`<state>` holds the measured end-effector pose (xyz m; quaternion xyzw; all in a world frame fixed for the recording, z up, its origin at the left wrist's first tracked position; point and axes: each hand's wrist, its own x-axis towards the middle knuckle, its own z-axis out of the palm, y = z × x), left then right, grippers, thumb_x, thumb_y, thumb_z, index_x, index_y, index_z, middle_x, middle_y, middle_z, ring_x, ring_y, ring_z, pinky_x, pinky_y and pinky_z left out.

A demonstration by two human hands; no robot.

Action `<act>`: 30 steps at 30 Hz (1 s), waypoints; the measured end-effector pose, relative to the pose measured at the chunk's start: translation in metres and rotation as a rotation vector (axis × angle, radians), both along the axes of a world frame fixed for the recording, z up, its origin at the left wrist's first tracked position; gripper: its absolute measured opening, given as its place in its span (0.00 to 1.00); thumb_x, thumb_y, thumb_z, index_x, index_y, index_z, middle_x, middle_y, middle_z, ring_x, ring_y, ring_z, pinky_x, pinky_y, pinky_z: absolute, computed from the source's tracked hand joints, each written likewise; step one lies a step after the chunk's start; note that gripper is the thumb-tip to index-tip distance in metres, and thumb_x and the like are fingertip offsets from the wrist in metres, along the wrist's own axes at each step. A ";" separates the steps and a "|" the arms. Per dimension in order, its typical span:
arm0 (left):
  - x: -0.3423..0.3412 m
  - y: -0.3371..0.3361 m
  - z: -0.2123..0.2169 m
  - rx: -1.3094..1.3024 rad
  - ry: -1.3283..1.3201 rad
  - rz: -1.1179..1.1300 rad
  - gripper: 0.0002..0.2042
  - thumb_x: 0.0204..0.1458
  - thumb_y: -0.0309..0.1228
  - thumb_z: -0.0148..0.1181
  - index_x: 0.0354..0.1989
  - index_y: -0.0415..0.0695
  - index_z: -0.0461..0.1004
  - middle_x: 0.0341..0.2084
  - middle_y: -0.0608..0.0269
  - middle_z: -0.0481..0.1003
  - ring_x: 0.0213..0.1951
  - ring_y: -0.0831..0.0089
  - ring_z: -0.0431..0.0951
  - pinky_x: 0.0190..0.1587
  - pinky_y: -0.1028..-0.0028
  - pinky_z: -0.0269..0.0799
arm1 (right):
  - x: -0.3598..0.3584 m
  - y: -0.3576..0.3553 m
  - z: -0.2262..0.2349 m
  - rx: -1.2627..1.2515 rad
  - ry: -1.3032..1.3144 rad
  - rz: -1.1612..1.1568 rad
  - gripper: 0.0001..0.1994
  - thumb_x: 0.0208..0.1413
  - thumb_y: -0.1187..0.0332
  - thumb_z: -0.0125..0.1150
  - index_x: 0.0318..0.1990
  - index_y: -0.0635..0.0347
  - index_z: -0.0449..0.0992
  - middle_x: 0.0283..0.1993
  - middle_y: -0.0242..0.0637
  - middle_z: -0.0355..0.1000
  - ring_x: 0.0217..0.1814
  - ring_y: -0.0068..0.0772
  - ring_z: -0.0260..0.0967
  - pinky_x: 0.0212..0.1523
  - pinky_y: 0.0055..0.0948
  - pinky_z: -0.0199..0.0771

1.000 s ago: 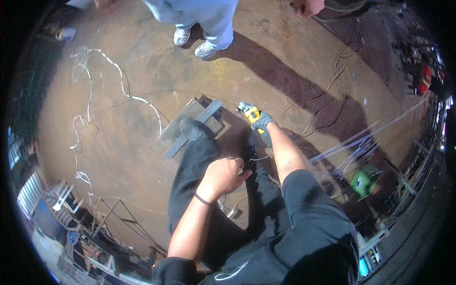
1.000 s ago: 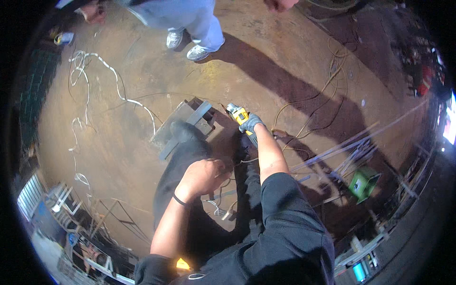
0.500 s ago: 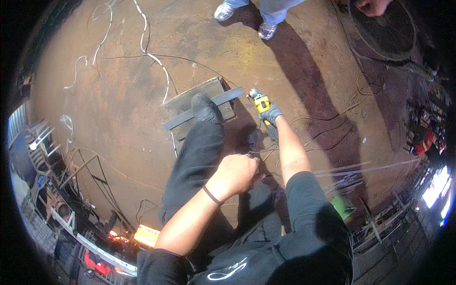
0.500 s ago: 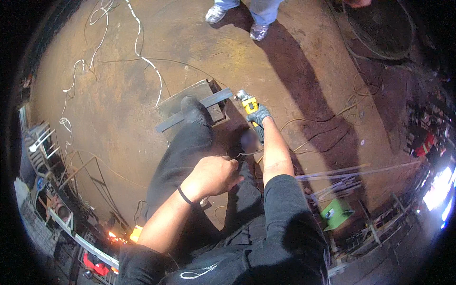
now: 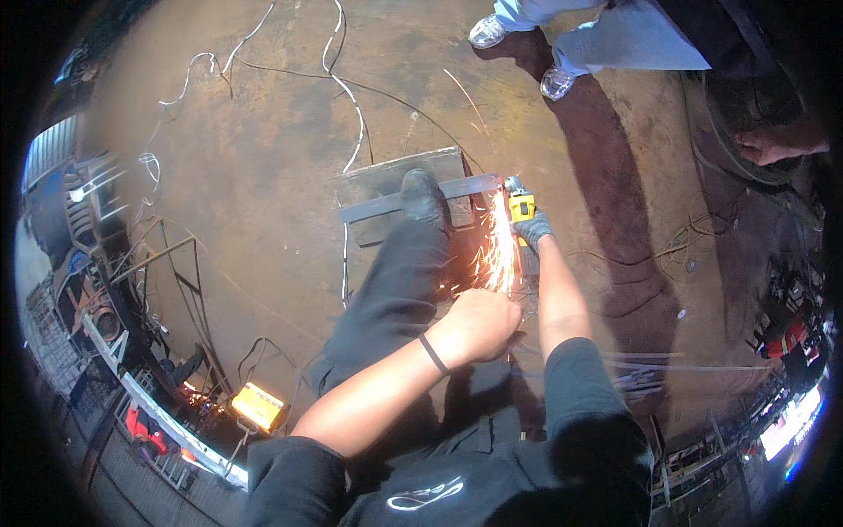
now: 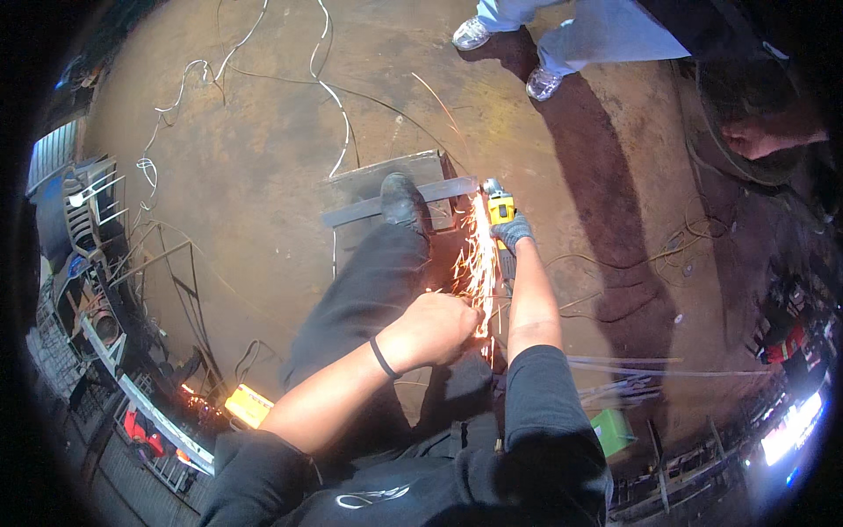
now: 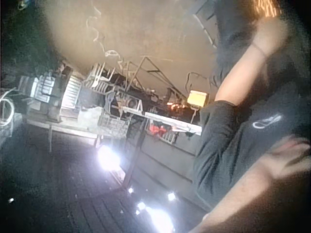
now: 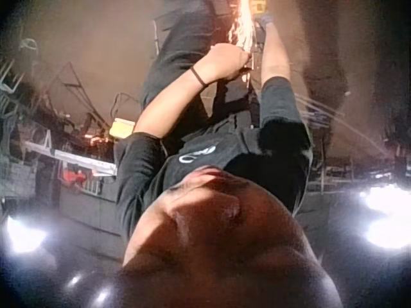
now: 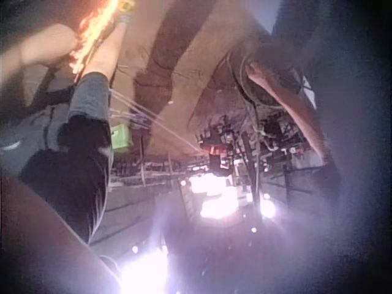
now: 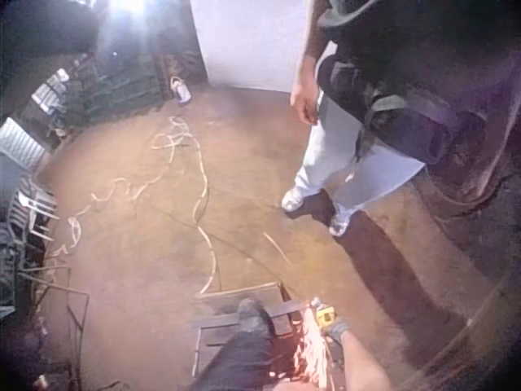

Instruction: The person measures and positions metal bars on a metal grate, then uses an angle grinder to cut the bars, producing sparks. The person places the cut pieces back onto the grate.

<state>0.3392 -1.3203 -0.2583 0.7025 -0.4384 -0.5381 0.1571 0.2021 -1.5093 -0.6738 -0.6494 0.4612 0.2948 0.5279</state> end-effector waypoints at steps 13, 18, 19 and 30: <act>-0.004 0.001 -0.003 0.046 0.011 -0.037 0.18 0.59 0.44 0.65 0.33 0.38 0.82 0.29 0.44 0.82 0.37 0.47 0.85 0.40 0.53 0.80 | 0.012 0.007 0.024 0.011 0.034 0.027 0.30 0.35 0.75 0.80 0.53 0.59 0.79 0.45 0.36 0.82 0.43 0.37 0.79 0.45 0.38 0.81; -0.003 -0.001 0.002 0.027 0.023 -0.033 0.16 0.58 0.40 0.66 0.32 0.37 0.82 0.31 0.44 0.83 0.38 0.49 0.86 0.41 0.54 0.81 | 0.010 0.002 0.011 0.026 -0.001 0.052 0.30 0.34 0.72 0.81 0.51 0.58 0.81 0.45 0.38 0.83 0.45 0.38 0.80 0.47 0.38 0.81; 0.000 -0.004 0.004 0.067 0.063 -0.085 0.14 0.57 0.39 0.66 0.32 0.37 0.82 0.31 0.44 0.83 0.39 0.49 0.86 0.41 0.55 0.81 | 0.006 0.000 0.007 0.002 0.019 0.047 0.30 0.34 0.72 0.81 0.51 0.58 0.81 0.45 0.38 0.83 0.45 0.38 0.80 0.47 0.38 0.81; -0.006 -0.002 -0.005 0.061 0.023 -0.027 0.13 0.52 0.34 0.68 0.40 0.37 0.81 0.32 0.44 0.83 0.40 0.49 0.86 0.43 0.54 0.82 | 0.007 0.011 0.023 -0.001 0.042 0.073 0.26 0.40 0.73 0.77 0.52 0.59 0.79 0.44 0.34 0.81 0.44 0.32 0.78 0.48 0.34 0.79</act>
